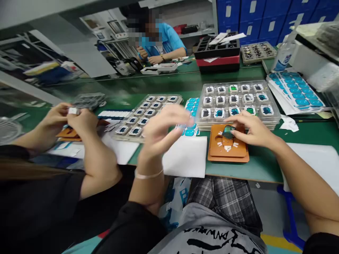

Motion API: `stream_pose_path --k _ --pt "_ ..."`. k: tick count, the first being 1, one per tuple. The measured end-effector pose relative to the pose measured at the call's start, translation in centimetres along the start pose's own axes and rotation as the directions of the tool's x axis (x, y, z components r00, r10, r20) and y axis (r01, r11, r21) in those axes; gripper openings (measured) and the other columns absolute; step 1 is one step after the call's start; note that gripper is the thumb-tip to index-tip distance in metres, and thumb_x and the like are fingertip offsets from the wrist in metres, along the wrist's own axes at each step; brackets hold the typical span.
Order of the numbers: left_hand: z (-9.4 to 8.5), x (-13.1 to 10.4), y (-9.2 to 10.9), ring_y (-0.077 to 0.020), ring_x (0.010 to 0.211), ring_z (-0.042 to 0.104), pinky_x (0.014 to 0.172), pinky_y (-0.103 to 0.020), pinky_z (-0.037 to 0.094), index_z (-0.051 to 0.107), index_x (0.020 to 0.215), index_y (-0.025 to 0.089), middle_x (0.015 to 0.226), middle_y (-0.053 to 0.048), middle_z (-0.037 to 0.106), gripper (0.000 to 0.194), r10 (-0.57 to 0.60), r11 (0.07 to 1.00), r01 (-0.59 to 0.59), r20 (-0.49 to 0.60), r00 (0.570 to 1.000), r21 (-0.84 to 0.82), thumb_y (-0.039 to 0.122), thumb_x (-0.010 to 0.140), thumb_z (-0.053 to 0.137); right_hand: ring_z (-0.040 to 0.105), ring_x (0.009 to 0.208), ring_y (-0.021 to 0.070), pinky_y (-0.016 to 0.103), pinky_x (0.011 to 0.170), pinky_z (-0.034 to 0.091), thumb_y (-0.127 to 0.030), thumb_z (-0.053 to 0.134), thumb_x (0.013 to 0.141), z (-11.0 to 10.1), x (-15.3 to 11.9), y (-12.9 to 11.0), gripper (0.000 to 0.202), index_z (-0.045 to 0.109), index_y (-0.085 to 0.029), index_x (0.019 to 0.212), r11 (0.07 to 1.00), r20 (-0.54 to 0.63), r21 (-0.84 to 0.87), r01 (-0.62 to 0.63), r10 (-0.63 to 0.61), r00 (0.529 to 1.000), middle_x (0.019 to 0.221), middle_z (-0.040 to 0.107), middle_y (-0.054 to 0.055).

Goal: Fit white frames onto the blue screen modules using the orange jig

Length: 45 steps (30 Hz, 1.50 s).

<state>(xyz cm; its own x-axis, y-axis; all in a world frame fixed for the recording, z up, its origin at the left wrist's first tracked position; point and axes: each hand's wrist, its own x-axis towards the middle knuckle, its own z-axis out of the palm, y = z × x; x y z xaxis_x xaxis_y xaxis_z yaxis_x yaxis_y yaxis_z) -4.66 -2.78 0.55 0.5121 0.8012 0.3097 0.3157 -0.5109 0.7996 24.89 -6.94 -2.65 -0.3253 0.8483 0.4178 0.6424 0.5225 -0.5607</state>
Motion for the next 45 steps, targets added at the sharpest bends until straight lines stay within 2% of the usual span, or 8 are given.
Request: stream_pose_path --k 2,5,10,15,22,32,36,45 --pt "2.2 5.5 -1.1 -0.0281 0.120 0.050 0.109 -0.048 0.029 0.073 0.089 0.026 0.113 -0.005 0.068 0.025 0.221 0.945 -0.212 -0.007 0.975 0.249 0.046 0.088 0.060 0.058 0.074 0.0211 0.033 0.065 0.048 -0.031 0.059 0.087 0.2 -0.1 0.0 0.025 0.070 -0.024 0.109 1.000 -0.007 -0.026 0.003 -0.003 1.000 0.077 0.060 0.004" --pt "4.4 8.7 -4.0 -0.0318 0.124 0.046 0.108 -0.049 0.025 0.074 0.091 0.024 0.121 -0.006 0.067 0.022 0.205 0.859 -0.221 0.085 0.975 0.462 0.044 0.086 0.067 0.055 0.074 0.0207 0.032 0.063 0.047 -0.024 0.057 0.088 0.8 -0.2 -0.3 0.024 0.071 -0.023 0.107 0.998 0.011 -0.028 0.055 -0.055 0.998 0.075 0.057 0.004" --pt "4.2 6.7 -6.1 -0.0294 0.119 0.050 0.102 -0.042 0.032 0.072 0.108 0.025 0.120 -0.007 0.067 0.030 0.196 0.848 -0.207 0.074 0.978 0.487 0.046 0.087 0.068 0.051 0.080 0.0227 0.032 0.064 0.044 -0.019 0.054 0.090 1.6 -0.2 -0.6 0.024 0.070 -0.026 0.108 0.993 0.061 0.028 0.113 -0.114 0.992 0.077 0.062 0.004" --pt "3.4 6.5 -6.1 -0.0298 0.117 0.049 0.101 -0.044 0.035 0.075 0.094 0.024 0.121 -0.007 0.066 0.031 0.229 0.839 -0.173 -0.046 0.972 0.516 0.052 0.081 0.073 0.049 0.087 0.0228 0.036 0.073 0.043 -0.020 0.055 0.093 1.9 -0.3 -0.4 0.021 0.068 -0.024 0.110 0.992 0.062 0.005 0.124 -0.124 0.990 0.091 0.066 0.005" --pt "3.5 6.5 -7.2 -0.0285 0.112 0.051 0.095 -0.045 0.042 0.077 0.086 0.026 0.117 -0.005 0.068 0.027 0.315 0.777 -0.242 -0.026 0.949 0.581 0.052 0.084 0.071 0.048 0.092 0.0241 0.039 0.078 0.041 -0.020 0.055 0.094 2.2 -0.5 -0.4 0.020 0.068 -0.022 0.110 0.987 0.064 -0.097 0.128 -0.122 0.990 0.099 0.058 0.008" --pt "3.8 6.7 -7.7 -0.0264 0.108 0.061 0.092 -0.046 0.052 0.074 0.085 0.021 0.116 -0.009 0.071 0.026 0.355 0.882 -0.292 -0.111 0.928 0.370 0.045 0.078 0.078 0.056 0.088 0.0191 0.037 0.079 0.045 -0.015 0.056 0.095 2.0 0.0 -1.0 0.010 0.064 -0.021 0.093 0.977 -0.062 -0.073 0.202 -0.207 0.976 0.094 0.061 0.005" --pt "4.4 6.5 -6.2 -0.0233 0.105 0.065 0.092 -0.043 0.051 0.071 0.081 0.020 0.113 -0.009 0.072 0.025 0.460 0.880 -0.425 -0.155 0.874 0.213 0.044 0.079 0.077 0.061 0.098 0.0206 0.037 0.082 0.052 -0.012 0.056 0.094 1.8 0.0 -1.4 0.014 0.064 -0.021 0.101 0.977 -0.123 -0.085 0.198 -0.207 0.971 0.107 0.061 0.008" --pt "7.3 3.9 -3.0 -0.0247 0.129 0.047 0.106 -0.049 0.042 0.073 0.088 0.023 0.113 -0.008 0.070 0.026 0.674 0.730 -0.683 0.205 0.710 -0.037 0.040 0.096 0.056 0.060 0.112 0.0221 0.035 0.090 0.055 -0.015 0.062 0.092 2.2 -0.2 -2.4 0.015 0.060 -0.018 0.106 0.910 -0.200 -0.159 0.382 -0.408 0.891 0.119 0.060 0.013"
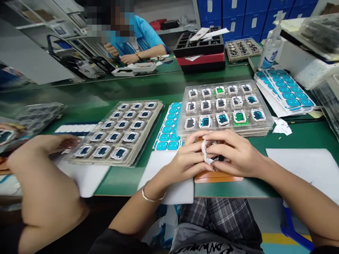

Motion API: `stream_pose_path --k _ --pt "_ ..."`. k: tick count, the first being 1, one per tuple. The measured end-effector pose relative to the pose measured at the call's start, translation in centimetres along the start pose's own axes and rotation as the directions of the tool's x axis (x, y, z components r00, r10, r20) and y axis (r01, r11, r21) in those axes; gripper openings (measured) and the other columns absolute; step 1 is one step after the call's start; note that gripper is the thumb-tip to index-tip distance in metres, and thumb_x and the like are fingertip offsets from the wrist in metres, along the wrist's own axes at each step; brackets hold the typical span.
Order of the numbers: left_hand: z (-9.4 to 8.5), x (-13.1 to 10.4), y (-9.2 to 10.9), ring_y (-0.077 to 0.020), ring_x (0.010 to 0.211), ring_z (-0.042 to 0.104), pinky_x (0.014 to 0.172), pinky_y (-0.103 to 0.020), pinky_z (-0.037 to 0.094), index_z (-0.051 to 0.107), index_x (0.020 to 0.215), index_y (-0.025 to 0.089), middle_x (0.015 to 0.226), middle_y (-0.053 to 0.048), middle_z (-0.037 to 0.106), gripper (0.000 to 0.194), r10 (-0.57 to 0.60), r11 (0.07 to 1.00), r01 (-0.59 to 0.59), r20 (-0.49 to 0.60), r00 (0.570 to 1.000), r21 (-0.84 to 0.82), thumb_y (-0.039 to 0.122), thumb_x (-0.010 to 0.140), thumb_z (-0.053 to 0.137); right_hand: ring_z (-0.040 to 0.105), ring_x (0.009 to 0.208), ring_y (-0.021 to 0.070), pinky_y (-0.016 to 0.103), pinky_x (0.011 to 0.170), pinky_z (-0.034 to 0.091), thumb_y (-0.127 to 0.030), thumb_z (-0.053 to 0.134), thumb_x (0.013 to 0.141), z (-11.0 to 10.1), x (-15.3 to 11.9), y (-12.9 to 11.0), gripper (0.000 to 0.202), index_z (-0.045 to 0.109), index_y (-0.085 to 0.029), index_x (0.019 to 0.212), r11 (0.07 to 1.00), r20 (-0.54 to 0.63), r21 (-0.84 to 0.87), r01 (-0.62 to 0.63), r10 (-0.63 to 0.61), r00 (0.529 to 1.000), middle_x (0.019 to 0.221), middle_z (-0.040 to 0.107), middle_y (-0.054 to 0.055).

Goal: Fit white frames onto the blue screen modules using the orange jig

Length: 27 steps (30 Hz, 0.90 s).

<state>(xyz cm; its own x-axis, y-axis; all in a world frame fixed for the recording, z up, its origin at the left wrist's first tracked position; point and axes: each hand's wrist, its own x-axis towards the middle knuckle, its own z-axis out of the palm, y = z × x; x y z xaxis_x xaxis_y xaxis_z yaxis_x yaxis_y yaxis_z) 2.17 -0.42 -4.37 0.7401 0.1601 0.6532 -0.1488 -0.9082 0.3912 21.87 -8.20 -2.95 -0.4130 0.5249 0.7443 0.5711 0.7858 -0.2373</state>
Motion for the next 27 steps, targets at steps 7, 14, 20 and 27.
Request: stream_pose_path --k 7,14,20,27 --pt "-0.9 -0.2 0.2 -0.0249 0.132 0.036 0.110 -0.050 0.039 0.073 0.104 0.023 0.141 -0.011 0.051 0.030 -0.118 0.993 0.120 0.121 0.986 -0.009 0.042 0.097 0.051 0.065 0.099 0.0227 0.038 0.082 0.055 -0.020 0.064 0.092 -2.2 0.4 0.3 0.017 0.060 -0.021 0.109 0.998 0.122 -0.031 -0.053 0.057 0.991 0.118 0.066 0.010" --pt "-2.1 0.0 0.0 -0.0208 0.104 0.052 0.094 -0.040 0.041 0.071 0.098 0.024 0.097 0.001 0.074 0.015 -0.167 0.986 0.167 0.018 0.986 0.018 0.035 0.095 0.061 0.063 0.103 0.0299 0.043 0.082 0.056 -0.043 0.062 0.092 -4.8 -0.6 1.0 0.039 0.057 -0.022 0.124 0.897 0.271 -0.252 -0.364 0.427 0.863 0.112 0.066 0.009" --pt "-1.4 -0.3 0.0 -0.0241 0.111 0.051 0.088 -0.041 0.031 0.070 0.107 0.024 0.116 0.000 0.071 0.033 -0.034 0.980 -0.021 0.269 0.963 0.197 0.050 0.098 0.051 0.064 0.105 0.0298 0.044 0.083 0.055 -0.048 0.062 0.091 -4.5 -0.8 1.2 0.051 0.054 -0.022 0.134 0.884 0.383 -0.174 -0.435 0.467 0.797 0.121 0.066 0.009" --pt "-1.7 -0.1 0.1 -0.0244 0.110 0.052 0.086 -0.041 0.028 0.071 0.104 0.025 0.114 0.000 0.072 0.035 -0.031 0.949 -0.057 0.274 0.961 0.309 0.051 0.100 0.048 0.066 0.103 0.0283 0.048 0.090 0.053 -0.037 0.062 0.093 -5.4 -0.9 2.2 0.022 0.070 -0.026 0.109 0.935 0.403 -0.122 -0.333 0.353 0.844 0.119 0.069 0.004"
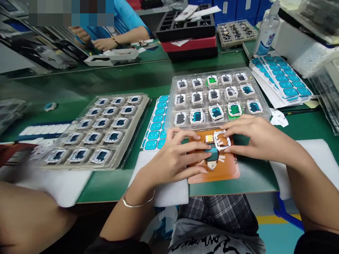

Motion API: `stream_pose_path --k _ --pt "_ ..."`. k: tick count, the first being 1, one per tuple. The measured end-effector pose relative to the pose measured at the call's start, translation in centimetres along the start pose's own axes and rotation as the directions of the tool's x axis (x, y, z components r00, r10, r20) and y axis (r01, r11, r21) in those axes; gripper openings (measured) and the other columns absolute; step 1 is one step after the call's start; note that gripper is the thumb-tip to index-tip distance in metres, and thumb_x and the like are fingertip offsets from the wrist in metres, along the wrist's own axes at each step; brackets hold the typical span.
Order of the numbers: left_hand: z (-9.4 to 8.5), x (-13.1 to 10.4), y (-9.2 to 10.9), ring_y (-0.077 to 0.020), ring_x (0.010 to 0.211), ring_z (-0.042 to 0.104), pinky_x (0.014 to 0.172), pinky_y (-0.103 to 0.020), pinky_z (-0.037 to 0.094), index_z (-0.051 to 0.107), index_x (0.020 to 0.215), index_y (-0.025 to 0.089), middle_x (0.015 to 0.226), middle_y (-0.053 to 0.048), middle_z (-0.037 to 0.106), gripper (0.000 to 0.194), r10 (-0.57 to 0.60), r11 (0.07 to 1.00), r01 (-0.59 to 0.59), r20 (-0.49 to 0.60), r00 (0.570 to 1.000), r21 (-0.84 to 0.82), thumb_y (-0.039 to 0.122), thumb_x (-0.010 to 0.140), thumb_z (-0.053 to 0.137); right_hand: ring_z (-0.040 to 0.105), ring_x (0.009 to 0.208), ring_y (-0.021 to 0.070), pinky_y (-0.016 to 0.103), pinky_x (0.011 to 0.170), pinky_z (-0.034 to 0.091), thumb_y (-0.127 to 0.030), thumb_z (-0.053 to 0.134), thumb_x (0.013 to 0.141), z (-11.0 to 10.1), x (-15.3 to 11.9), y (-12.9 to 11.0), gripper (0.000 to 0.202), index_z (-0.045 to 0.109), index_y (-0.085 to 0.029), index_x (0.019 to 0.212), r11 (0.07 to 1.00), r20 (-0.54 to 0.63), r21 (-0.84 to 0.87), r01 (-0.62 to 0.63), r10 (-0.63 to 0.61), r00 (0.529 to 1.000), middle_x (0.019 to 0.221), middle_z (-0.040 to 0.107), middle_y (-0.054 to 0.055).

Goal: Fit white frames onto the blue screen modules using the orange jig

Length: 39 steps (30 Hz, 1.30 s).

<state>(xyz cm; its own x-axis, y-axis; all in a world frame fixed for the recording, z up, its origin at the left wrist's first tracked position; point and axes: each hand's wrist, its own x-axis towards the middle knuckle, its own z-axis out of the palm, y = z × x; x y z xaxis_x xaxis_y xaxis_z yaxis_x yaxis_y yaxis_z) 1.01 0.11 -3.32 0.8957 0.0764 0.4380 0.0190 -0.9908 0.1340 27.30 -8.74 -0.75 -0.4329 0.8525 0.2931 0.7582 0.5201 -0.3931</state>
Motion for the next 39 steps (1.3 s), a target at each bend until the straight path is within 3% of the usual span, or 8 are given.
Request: stream_pose_path --k 4,7,11,14,24,39 --pt "0.0 0.0 0.1 -0.0243 0.109 0.054 0.087 -0.042 0.030 0.071 0.101 0.025 0.112 0.000 0.072 0.032 -0.032 0.999 0.032 -0.019 0.999 -0.014 0.052 0.097 0.052 0.066 0.095 0.0273 0.047 0.081 0.054 -0.039 0.062 0.094 -0.1 0.1 -0.1 0.024 0.072 -0.027 0.113 0.999 -0.006 -0.028 0.019 -0.019 1.000 0.116 0.071 0.004" --pt "-0.2 -0.2 0.1 -0.0231 0.102 0.055 0.083 -0.040 0.036 0.070 0.101 0.025 0.105 0.000 0.074 0.030 -0.125 0.991 0.119 -0.125 0.984 -0.057 0.052 0.091 0.063 0.061 0.087 0.0256 0.045 0.073 0.054 -0.038 0.064 0.094 0.1 0.3 -0.9 0.022 0.073 -0.025 0.109 0.997 -0.053 -0.043 0.062 -0.064 0.997 0.113 0.071 0.005" --pt "-0.5 -0.5 0.0 -0.0231 0.096 0.055 0.081 -0.040 0.042 0.066 0.110 0.021 0.104 -0.005 0.072 0.047 -0.244 0.967 0.220 -0.226 0.943 -0.127 0.057 0.080 0.073 0.057 0.082 0.0240 0.043 0.069 0.052 -0.038 0.064 0.095 0.9 0.6 -2.3 0.018 0.074 -0.025 0.101 0.994 -0.080 -0.007 0.110 -0.110 0.991 0.110 0.072 0.004" --pt "-0.4 -0.4 0.1 -0.0238 0.098 0.055 0.083 -0.040 0.044 0.064 0.116 0.019 0.110 -0.007 0.070 0.055 -0.257 0.961 0.232 -0.182 0.949 -0.147 0.059 0.080 0.073 0.057 0.081 0.0239 0.041 0.067 0.051 -0.038 0.061 0.097 1.7 0.7 -2.7 0.021 0.075 -0.022 0.096 0.996 -0.098 -0.028 0.091 -0.093 0.991 0.101 0.073 0.006" --pt "0.4 -0.2 0.4 -0.0243 0.103 0.053 0.085 -0.039 0.047 0.061 0.120 0.020 0.117 -0.009 0.065 0.048 -0.254 0.962 0.240 -0.109 0.961 -0.129 0.050 0.085 0.070 0.056 0.089 0.0257 0.039 0.070 0.049 -0.041 0.064 0.095 2.6 0.2 -2.4 0.020 0.076 -0.025 0.092 0.997 -0.094 -0.069 0.015 -0.022 0.995 0.088 0.071 0.006" --pt "0.5 -0.3 0.4 -0.0243 0.101 0.052 0.083 -0.039 0.046 0.061 0.122 0.022 0.118 -0.009 0.064 0.046 -0.259 0.961 0.246 -0.100 0.961 -0.125 0.050 0.086 0.068 0.055 0.084 0.0247 0.040 0.072 0.047 -0.040 0.061 0.096 2.7 0.3 -2.8 0.021 0.074 -0.024 0.093 0.996 -0.082 -0.080 0.024 -0.030 0.996 0.095 0.071 0.006"
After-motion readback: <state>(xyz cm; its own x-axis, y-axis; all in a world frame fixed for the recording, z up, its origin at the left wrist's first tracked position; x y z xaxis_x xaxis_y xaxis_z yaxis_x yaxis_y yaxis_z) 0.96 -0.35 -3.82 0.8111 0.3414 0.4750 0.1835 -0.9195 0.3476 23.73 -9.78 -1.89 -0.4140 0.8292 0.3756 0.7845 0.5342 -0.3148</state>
